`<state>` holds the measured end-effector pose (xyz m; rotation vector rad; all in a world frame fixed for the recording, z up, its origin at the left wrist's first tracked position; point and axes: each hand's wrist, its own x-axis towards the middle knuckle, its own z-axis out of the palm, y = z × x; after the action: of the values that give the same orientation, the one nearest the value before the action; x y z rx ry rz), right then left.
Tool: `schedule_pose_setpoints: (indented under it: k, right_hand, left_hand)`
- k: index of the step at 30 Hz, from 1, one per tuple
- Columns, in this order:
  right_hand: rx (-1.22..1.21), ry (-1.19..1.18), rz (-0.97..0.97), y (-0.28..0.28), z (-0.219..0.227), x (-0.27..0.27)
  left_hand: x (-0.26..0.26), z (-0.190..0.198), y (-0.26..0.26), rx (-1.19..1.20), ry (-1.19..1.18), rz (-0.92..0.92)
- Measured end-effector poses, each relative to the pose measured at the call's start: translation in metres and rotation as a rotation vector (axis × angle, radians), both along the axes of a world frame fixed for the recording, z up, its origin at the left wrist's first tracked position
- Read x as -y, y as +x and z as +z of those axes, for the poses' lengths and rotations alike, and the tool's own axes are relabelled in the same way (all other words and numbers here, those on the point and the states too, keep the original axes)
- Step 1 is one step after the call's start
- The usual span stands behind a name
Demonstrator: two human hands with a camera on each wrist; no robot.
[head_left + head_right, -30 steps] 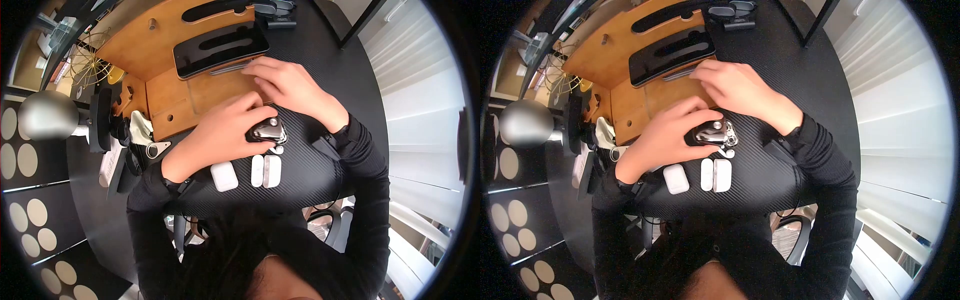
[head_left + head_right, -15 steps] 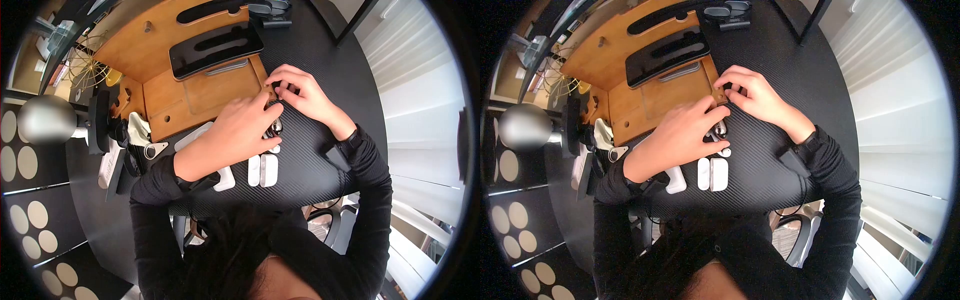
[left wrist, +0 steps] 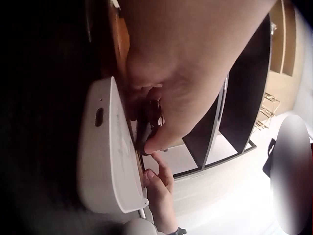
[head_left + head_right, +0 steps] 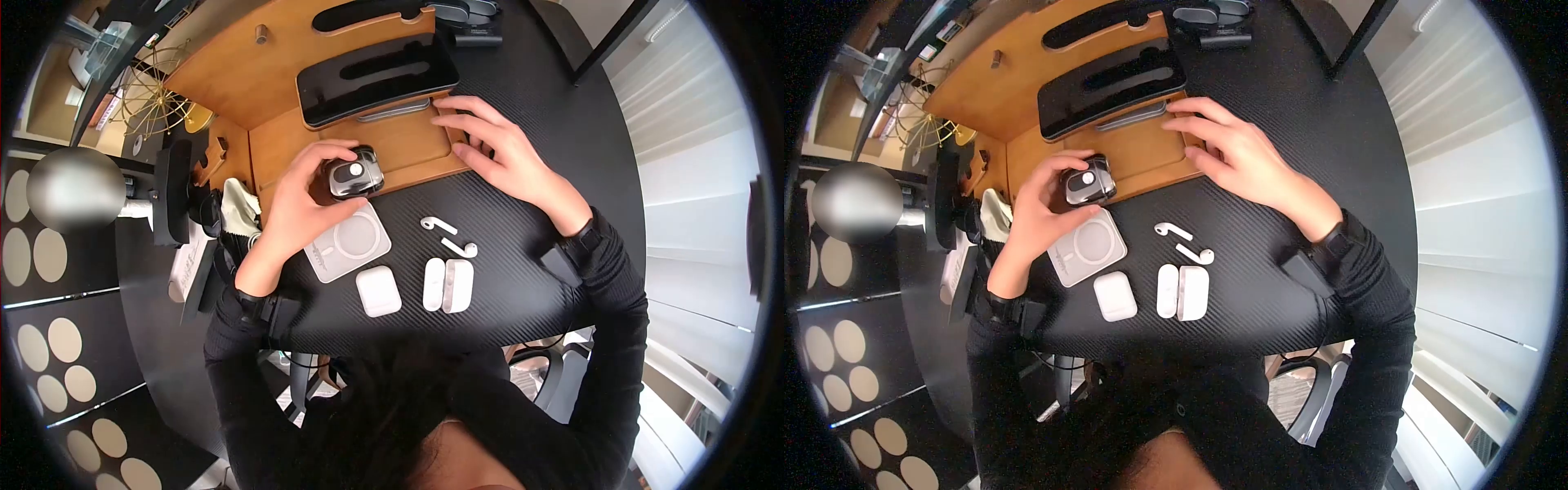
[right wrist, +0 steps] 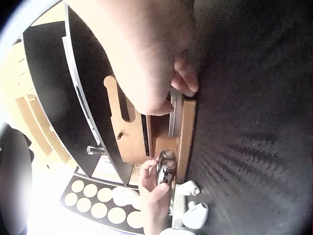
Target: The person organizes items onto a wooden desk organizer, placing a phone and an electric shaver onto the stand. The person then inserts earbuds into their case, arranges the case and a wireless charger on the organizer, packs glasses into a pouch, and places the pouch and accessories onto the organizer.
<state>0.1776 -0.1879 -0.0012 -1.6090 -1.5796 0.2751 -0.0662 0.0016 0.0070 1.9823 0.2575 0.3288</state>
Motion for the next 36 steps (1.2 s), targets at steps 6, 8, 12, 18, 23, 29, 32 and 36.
schedule_pose_setpoints:
  k: [6,8,12,18,23,29,32,36]
  right_hand:
    - [0.084,0.035,-0.017,-0.012,0.005,-0.008]
    - [0.051,0.011,-0.019,-0.012,0.004,-0.007]
    - [0.027,0.038,-0.014,-0.013,0.006,-0.005]
    - [0.119,-0.002,0.028,-0.014,0.003,-0.005]
    - [0.313,0.026,-0.002,-0.02,0.006,-0.009]
    - [0.343,-0.019,-0.113,-0.018,0.009,-0.008]
    - [0.336,-0.016,-0.165,-0.024,0.01,-0.007]
    - [0.313,0.022,-0.032,-0.032,0.034,0.006]
  left_hand:
    - [0.005,0.02,0.028,0.023,0.418,-0.227]
    - [0.011,0.022,0.039,0.005,0.366,-0.224]
    - [0.015,0.014,0.055,0.132,0.59,-0.255]
    - [0.023,0.039,0.037,0.105,0.489,-0.161]
    - [0.025,0.072,-0.008,-0.242,0.51,-0.291]
    - [0.042,0.065,-0.042,-0.325,0.571,-0.246]
    - [0.04,0.056,-0.045,-0.277,0.538,-0.246]
    - [0.041,0.053,-0.046,-0.272,0.555,-0.225]
